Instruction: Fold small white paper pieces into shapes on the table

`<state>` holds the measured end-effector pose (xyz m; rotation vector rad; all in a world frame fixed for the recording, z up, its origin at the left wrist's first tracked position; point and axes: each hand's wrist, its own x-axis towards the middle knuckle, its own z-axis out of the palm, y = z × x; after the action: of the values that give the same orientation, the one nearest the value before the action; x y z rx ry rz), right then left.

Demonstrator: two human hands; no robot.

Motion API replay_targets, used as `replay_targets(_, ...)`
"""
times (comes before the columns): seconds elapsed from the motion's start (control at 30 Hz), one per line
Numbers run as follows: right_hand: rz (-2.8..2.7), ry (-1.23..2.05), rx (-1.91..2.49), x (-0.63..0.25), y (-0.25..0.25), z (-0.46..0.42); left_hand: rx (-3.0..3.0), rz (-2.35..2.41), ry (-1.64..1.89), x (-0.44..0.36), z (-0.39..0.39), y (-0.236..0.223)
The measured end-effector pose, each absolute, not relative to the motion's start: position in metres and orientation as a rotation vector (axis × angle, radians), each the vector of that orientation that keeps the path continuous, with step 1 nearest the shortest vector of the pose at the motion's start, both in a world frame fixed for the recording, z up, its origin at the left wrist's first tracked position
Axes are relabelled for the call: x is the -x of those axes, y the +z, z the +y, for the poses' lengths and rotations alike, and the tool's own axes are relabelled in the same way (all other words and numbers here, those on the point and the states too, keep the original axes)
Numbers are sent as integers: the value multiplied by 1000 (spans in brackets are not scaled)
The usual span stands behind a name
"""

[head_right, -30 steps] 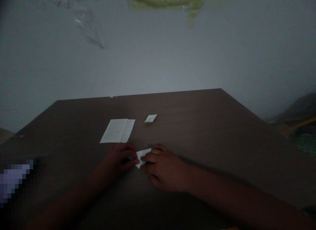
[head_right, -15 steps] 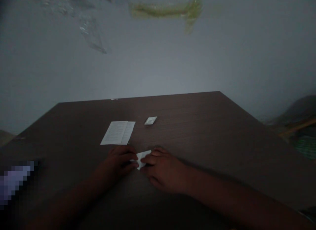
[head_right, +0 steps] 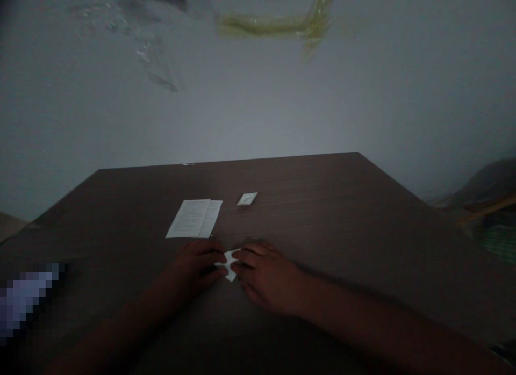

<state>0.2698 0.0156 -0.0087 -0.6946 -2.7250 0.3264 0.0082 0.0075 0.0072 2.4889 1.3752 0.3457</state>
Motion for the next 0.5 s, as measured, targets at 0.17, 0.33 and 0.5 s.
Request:
replay_targets(0.17, -2719, 287, 728, -270, -10, 12, -2478, 1384, 337, -9, 6, 12)
replay_targets(0.33, -2728, 281, 770, -269, -9, 8, -2481, 1359, 349, -8, 7, 8)
replay_targets(0.5, -2748, 312, 803, -268, -8, 5, -2481, 1371, 324, -6, 11, 1)
